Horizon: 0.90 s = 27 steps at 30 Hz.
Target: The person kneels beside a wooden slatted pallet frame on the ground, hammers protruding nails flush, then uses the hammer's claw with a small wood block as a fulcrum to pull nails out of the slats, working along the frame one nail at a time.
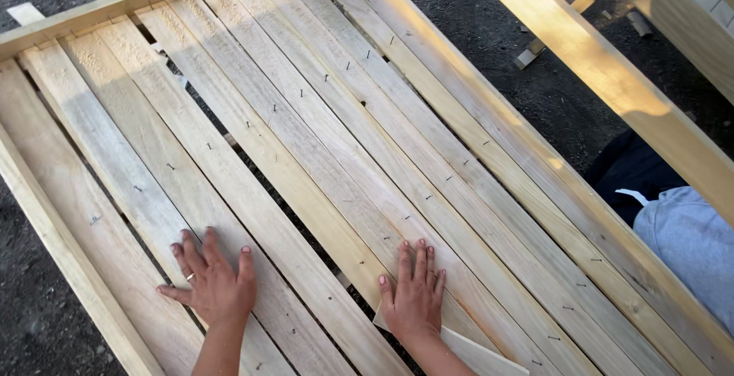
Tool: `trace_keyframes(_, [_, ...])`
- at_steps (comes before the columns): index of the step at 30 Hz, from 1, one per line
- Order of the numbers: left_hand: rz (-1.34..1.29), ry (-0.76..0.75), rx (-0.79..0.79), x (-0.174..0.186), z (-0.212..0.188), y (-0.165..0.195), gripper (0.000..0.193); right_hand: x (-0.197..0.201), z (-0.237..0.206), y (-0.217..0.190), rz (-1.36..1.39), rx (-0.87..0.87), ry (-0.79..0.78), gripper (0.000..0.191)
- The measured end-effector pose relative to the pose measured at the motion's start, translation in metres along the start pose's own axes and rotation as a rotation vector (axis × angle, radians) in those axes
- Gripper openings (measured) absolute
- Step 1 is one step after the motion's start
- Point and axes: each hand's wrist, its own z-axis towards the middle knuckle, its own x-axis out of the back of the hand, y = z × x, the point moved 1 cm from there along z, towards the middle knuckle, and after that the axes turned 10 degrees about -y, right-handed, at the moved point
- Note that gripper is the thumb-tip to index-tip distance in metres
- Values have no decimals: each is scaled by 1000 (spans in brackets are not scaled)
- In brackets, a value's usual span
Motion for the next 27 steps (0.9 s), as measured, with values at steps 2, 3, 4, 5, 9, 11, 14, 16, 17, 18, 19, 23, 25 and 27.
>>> trace_keyframes(2, [149,-93,-125,0,4,19,70,4,-1,-1,14,-25,-24,80])
trace_keyframes(3, [222,-134,-190,0,7,33,66,6,1,-1,22,-37,-31,80])
trace_keyframes(4, [207,-29,-390,0,10,49,66,5,1,-2,3,-47,-37,81])
trace_keyframes(5, [188,80,-588,1,13,65,67,6,3,-2,-15,-57,-44,82])
trace_keyframes(9, [145,-270,-751,2,22,106,59,3,2,0,-48,-4,100,78])
trace_keyframes(11, [90,-333,-753,2,23,111,58,1,0,1,-46,-13,111,78])
trace_keyframes(14, [17,-383,-699,5,13,109,56,-1,-5,-2,-21,-4,101,76])
trace_keyframes(16, [36,-467,-686,3,0,108,56,5,-7,-4,-11,-6,102,76])
trace_keyframes(17, [44,-509,-683,2,-7,110,57,8,-7,-7,-6,-10,96,76])
trace_keyframes(18, [30,-504,-726,0,-17,112,57,8,-8,-8,-1,-13,97,77])
trace_keyframes(19, [15,-496,-769,-1,-26,115,57,11,-8,-9,-5,-19,84,77])
trace_keyframes(23, [-298,-576,-927,-2,-62,124,55,26,-10,-19,-8,-45,27,76])
trace_keyframes(25, [-418,-794,-824,-2,-79,127,53,32,-11,-23,-12,-64,-8,75])
trace_keyframes(27, [-466,-874,-803,-4,-92,133,50,36,-10,-26,-18,-58,-16,74])
